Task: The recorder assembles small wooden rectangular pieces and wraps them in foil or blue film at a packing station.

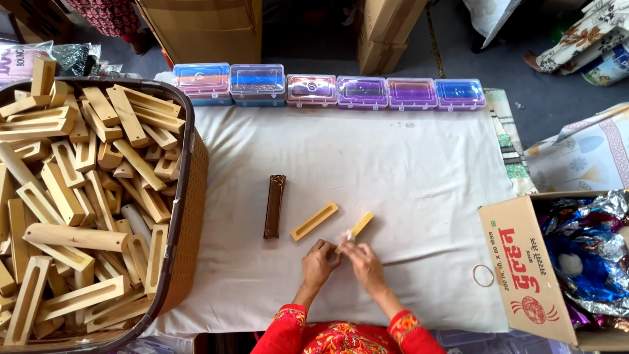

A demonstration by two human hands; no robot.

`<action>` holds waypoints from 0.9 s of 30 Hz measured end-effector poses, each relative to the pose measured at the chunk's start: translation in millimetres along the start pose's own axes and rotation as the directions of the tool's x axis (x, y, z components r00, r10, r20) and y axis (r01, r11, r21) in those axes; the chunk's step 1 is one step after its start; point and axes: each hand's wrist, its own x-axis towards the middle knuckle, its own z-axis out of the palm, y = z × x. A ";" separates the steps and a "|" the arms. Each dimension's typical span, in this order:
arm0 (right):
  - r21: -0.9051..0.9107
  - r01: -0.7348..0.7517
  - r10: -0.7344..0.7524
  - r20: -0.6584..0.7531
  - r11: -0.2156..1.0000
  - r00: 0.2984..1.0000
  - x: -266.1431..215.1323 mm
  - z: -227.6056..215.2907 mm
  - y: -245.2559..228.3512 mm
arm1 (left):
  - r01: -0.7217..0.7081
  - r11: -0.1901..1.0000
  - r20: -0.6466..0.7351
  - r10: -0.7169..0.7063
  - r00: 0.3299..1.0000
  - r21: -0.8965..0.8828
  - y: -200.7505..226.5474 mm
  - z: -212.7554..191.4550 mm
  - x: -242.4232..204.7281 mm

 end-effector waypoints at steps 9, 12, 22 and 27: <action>-0.073 -0.354 0.341 -0.144 0.933 0.929 30.7 -1.1 57.8 | -0.060 0.998 0.013 0.060 0.998 -0.006 5.8 -13.9 -2.2; -0.051 -0.251 0.246 -0.090 0.967 0.965 5.6 17.7 10.2 | -0.022 0.999 0.032 0.023 0.999 -0.037 1.3 -6.7 -3.1; -0.085 -0.470 0.469 -0.041 0.878 0.882 -2.8 -11.9 68.5 | -0.119 0.989 0.019 0.118 0.993 0.093 -1.5 -3.0 -4.8; -0.001 -0.370 0.360 -0.238 0.929 0.902 9.7 -43.0 61.0 | -0.290 0.863 -0.055 0.341 0.938 0.413 -11.0 -2.1 -1.6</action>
